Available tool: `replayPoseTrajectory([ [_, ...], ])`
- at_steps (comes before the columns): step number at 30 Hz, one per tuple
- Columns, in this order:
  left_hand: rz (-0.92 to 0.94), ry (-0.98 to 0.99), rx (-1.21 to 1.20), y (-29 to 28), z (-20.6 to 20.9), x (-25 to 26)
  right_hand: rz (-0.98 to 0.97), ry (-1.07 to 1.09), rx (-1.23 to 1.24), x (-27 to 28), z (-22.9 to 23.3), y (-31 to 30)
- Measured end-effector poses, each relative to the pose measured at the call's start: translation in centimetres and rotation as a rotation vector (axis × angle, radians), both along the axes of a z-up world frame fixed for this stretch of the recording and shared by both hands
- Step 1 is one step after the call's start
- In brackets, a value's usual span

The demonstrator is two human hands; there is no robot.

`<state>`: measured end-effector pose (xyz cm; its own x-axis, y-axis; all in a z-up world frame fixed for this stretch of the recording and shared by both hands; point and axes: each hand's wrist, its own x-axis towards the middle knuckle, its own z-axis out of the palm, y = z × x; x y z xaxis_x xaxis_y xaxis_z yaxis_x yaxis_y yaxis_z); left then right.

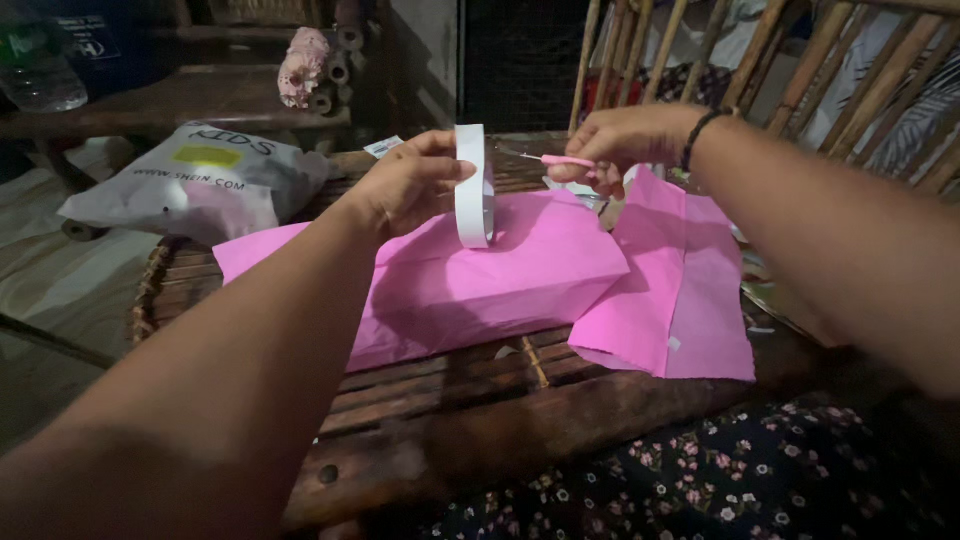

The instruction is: The person wraps a rectangular item in pink paper on a bamboo table. They fold the paper edges, smooth the creases, and secure the folds with white adhesive tape using scissors to cut the tape. The wrapped item remains on the table at the end.

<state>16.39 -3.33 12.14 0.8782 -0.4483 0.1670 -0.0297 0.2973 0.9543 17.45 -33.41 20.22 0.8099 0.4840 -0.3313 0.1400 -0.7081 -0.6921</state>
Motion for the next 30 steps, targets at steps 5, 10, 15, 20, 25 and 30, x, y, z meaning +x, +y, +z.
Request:
replayPoseTrajectory([
  [5, -0.093, 0.001, 0.002, -0.5, 0.2, 0.8, 0.165, 0.022, -0.011, 1.7, 0.8, 0.1],
  [10, -0.115, -0.004, -0.023, -0.7, -0.3, 1.3, 0.215, 0.177, 0.032, 1.8, 1.2, -0.7],
  [15, -0.154, -0.02, -0.057, -0.7, -0.5, 1.4, 0.157, 0.054, -0.041, 1.2, 1.9, -1.2],
  [20, -0.14, -0.013, -0.024, -1.0, -0.5, 1.4, 0.208, 0.152, -0.047, 2.4, 2.0, -0.7],
  [25, -0.15, -0.016, -0.036, -1.1, -0.5, 1.3, 0.23, 0.156, -0.05, 3.6, 1.8, -0.1],
  [30, -0.128, -0.017, -0.05, -1.2, -0.4, 0.7, 0.19, 0.134, -0.056, 3.1, 1.8, 0.0],
])
